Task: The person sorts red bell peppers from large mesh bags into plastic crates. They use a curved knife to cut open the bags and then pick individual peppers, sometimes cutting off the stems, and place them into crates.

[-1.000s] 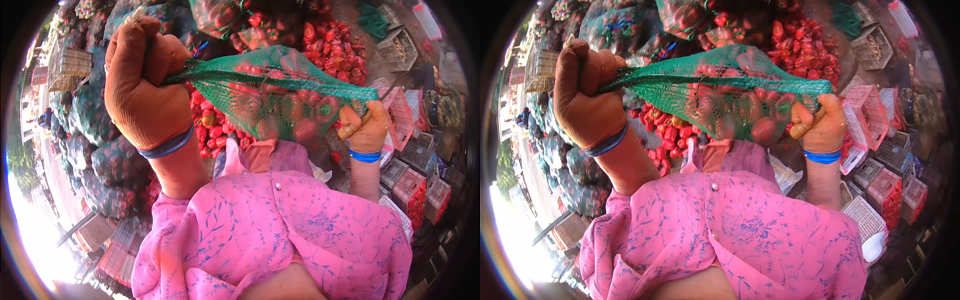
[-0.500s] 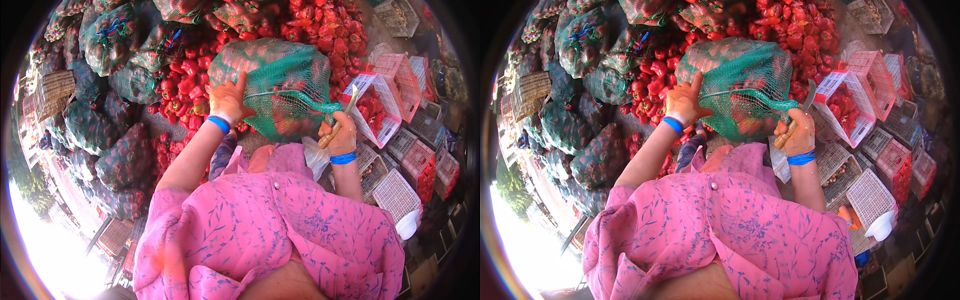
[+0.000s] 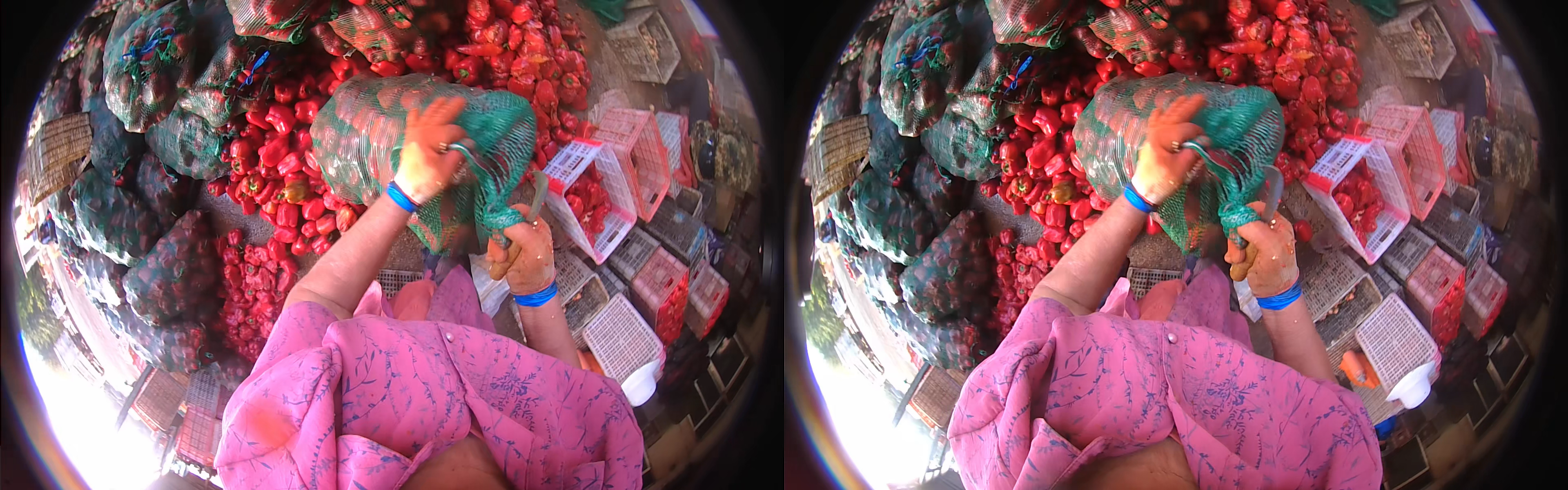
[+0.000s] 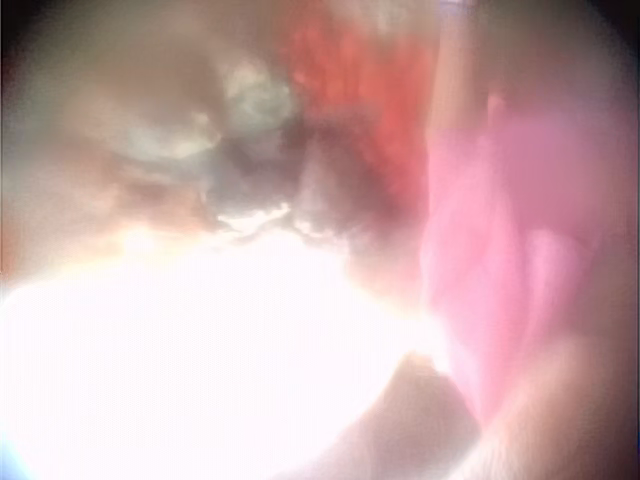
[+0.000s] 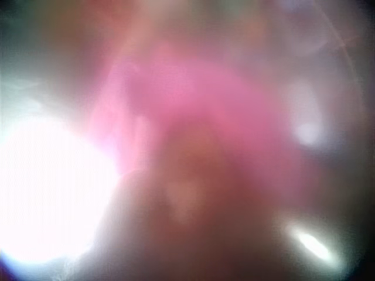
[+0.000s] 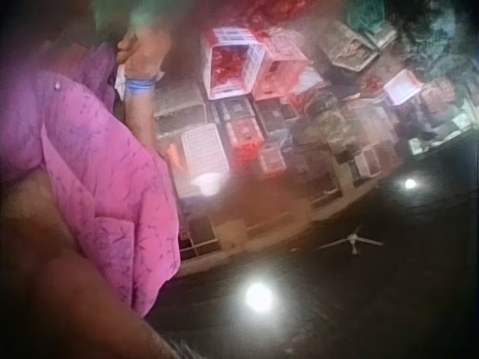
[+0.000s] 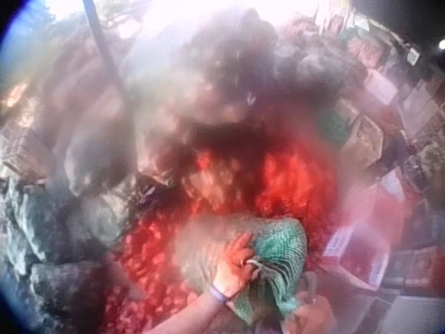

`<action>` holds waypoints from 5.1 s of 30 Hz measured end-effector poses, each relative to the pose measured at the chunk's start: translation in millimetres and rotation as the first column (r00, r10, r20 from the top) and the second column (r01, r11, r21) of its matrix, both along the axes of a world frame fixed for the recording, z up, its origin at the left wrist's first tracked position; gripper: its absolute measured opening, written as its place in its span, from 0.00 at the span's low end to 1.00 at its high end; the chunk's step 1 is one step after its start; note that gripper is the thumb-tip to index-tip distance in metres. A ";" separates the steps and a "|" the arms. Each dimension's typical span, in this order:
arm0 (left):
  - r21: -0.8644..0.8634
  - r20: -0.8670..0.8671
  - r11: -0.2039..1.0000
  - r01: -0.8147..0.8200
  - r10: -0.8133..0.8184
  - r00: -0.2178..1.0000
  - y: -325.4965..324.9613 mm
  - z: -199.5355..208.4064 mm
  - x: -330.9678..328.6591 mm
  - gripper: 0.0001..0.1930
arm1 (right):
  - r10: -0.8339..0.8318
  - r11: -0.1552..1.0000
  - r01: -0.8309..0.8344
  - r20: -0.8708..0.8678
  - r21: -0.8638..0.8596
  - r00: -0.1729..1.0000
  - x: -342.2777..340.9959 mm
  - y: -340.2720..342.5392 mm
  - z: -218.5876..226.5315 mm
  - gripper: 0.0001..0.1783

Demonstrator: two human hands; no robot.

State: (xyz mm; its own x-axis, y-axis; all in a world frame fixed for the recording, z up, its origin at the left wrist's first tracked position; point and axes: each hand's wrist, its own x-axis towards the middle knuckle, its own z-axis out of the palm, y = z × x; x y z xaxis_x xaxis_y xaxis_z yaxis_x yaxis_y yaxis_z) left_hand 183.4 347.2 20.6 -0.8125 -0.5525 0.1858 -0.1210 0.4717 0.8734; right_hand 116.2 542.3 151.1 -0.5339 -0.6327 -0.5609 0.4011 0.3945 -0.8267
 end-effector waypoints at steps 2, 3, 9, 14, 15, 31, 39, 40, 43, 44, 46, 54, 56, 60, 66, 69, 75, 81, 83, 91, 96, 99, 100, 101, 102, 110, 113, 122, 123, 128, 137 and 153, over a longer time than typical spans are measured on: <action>0.516 -0.180 0.831 0.208 -0.132 0.975 11.3 10.0 -21.8 0.12 | -0.105 0.993 0.107 0.059 -0.039 0.993 -13.0 -20.5 -5.0 0.11; 0.649 -0.250 0.706 0.284 -0.155 0.956 14.6 15.2 -35.5 0.13 | -0.145 0.988 0.149 0.091 -0.044 0.985 -20.7 -32.2 -5.5 0.11; 0.809 -0.532 0.240 0.537 -0.092 0.842 51.2 -14.8 -57.1 0.27 | 0.052 0.993 -0.108 -0.654 -0.045 0.755 -32.0 -48.5 -18.6 0.10; 0.742 -0.521 0.472 0.476 -0.040 0.852 59.5 -37.0 -51.4 0.20 | -0.199 0.947 0.266 0.320 -0.182 0.926 -15.5 -69.4 -22.8 0.12; 0.704 -0.467 0.618 0.350 0.031 0.884 70.8 -56.7 -46.5 0.19 | -0.096 0.970 0.119 0.116 -0.211 0.989 -11.3 -69.3 -26.6 0.11; -0.462 -0.221 0.795 -0.393 0.325 0.919 7.2 89.7 58.6 0.17 | 0.169 0.804 0.240 0.596 -0.544 0.785 60.0 -126.8 54.0 0.09; -0.150 -0.227 0.887 -0.436 0.398 0.889 2.4 99.4 95.7 0.17 | 0.294 0.828 0.022 0.468 -0.560 0.834 103.6 -116.2 65.3 0.06; -0.139 -0.237 0.882 -0.450 0.412 0.880 1.8 108.5 97.2 0.17 | 0.310 0.820 0.025 0.480 -0.572 0.821 103.4 -113.8 75.8 0.06; -0.063 -0.270 0.864 -0.500 0.467 0.842 8.3 146.5 101.1 0.17 | 0.260 0.822 0.043 0.443 -0.568 0.858 101.6 -105.0 124.3 0.07; 0.042 -0.285 0.874 -0.484 0.475 0.832 8.3 167.1 98.6 0.18 | 0.315 0.758 0.096 0.491 -0.645 0.812 95.7 -106.1 135.3 0.09; 0.542 -0.443 0.821 -0.180 0.461 0.769 6.3 210.6 89.6 0.16 | 0.373 0.595 0.098 0.382 -0.797 0.845 94.2 -101.5 173.4 0.07; 0.696 -0.662 0.616 0.370 0.350 0.662 -7.8 291.2 25.6 0.13 | 0.117 0.549 0.045 0.130 -0.835 0.985 51.0 -103.6 261.4 0.11; 0.695 -0.683 0.570 0.438 0.334 0.649 -3.1 318.0 -4.2 0.13 | 0.169 0.510 0.135 0.253 -0.849 0.953 29.9 -101.1 262.1 0.12; 0.243 -0.373 0.965 -0.101 0.189 0.908 -21.2 238.5 -57.6 0.16 | -0.403 0.625 -0.470 -0.773 -0.624 0.491 -28.8 -106.5 223.7 0.17; 0.906 -0.190 0.423 0.027 0.350 0.917 -27.5 163.0 -2.3 0.19 | -0.114 0.603 0.112 0.053 -0.790 0.992 -24.9 -132.0 139.1 0.10; 0.929 -0.269 0.330 0.168 0.287 0.919 -12.2 138.1 9.4 0.19 | -0.079 0.713 0.210 0.221 -0.669 0.972 -21.7 -124.1 118.8 0.07; 0.947 0.059 0.309 -0.090 0.109 0.992 3.7 76.6 -8.3 0.26 | -0.338 0.902 0.269 -0.165 -0.337 0.927 -16.0 -124.4 49.9 0.11; 0.926 0.211 0.257 -0.278 0.261 0.942 27.9 34.5 -49.3 0.25 | -0.274 0.941 0.201 -0.263 -0.272 0.925 -29.2 -64.7 19.3 0.13; 0.930 0.251 0.206 -0.305 0.253 0.934 23.4 22.1 -50.3 0.25 | -0.433 0.840 0.398 -0.015 -0.369 0.901 -29.4 -22.3 10.9 0.15; 0.905 0.421 -0.062 -0.421 0.272 0.865 -17.3 1.4 -21.6 0.23 | -0.943 0.330 0.913 0.116 0.238 0.311 9.4 208.0 -56.8 0.16; 0.859 0.486 -0.018 -0.512 0.342 0.804 -7.2 2.0 -39.4 0.23 | -0.989 0.138 0.835 0.038 0.532 0.140 57.1 283.3 -111.8 0.14; 0.848 0.507 -0.030 -0.529 0.331 0.796 0.9 -6.8 -52.0 0.23 | -0.992 -0.110 0.836 -0.109 0.538 -0.061 83.2 343.4 -150.5 0.14; 0.837 0.522 -0.036 -0.545 0.350 0.778 1.9 -10.5 -51.4 0.24 | -0.991 -0.095 0.810 0.019 0.579 -0.130 87.7 376.6 -150.8 0.12; 0.826 0.537 -0.026 -0.562 0.336 0.774 8.1 -11.1 -57.7 0.24 | -0.990 -0.139 0.795 -0.065 0.590 -0.124 94.9 399.3 -165.3 0.09; 0.816 0.550 -0.010 -0.579 0.324 0.770 13.6 -11.4 -65.6 0.24 | -0.986 -0.149 0.774 -0.155 0.616 -0.066 102.4 417.7 -163.6 0.08; 0.774 0.550 0.155 -0.614 0.316 0.773 48.2 3.3 -106.2 0.24 | -0.928 -0.326 0.738 -0.048 0.591 -0.371 189.5 513.9 -189.7 0.13; 0.773 0.536 0.197 -0.603 0.306 0.787 58.2 18.6 -125.0 0.23 | -0.934 -0.336 0.685 -0.133 0.646 -0.333 197.4 487.7 -171.2 0.10; 0.636 0.636 0.394 -0.663 0.219 0.740 69.0 40.2 -183.7 0.25 | -0.910 -0.302 0.574 -0.051 0.762 -0.411 274.3 410.6 -168.2 0.13; 0.648 0.629 0.391 -0.654 0.210 0.749 53.8 31.9 -184.6 0.25 | -0.837 -0.277 0.635 0.144 0.721 -0.529 298.2 413.9 -170.7 0.11; 0.640 0.567 0.502 -0.582 0.202 0.799 73.3 19.5 -216.5 0.21 | -0.799 -0.132 0.567 0.252 0.813 -0.547 401.2 391.3 -185.2 0.10; 0.717 0.498 0.535 -0.446 0.055 0.865 122.9 -24.9 -260.4 0.19 | -0.779 -0.365 0.371 -0.062 0.854 -0.623 421.5 382.1 -142.0 0.10; 0.226 0.818 0.757 -0.613 0.194 0.542 249.4 -150.3 -312.4 0.24 | -0.968 -0.210 0.887 -0.214 0.411 -0.131 -93.3 593.3 -189.6 0.15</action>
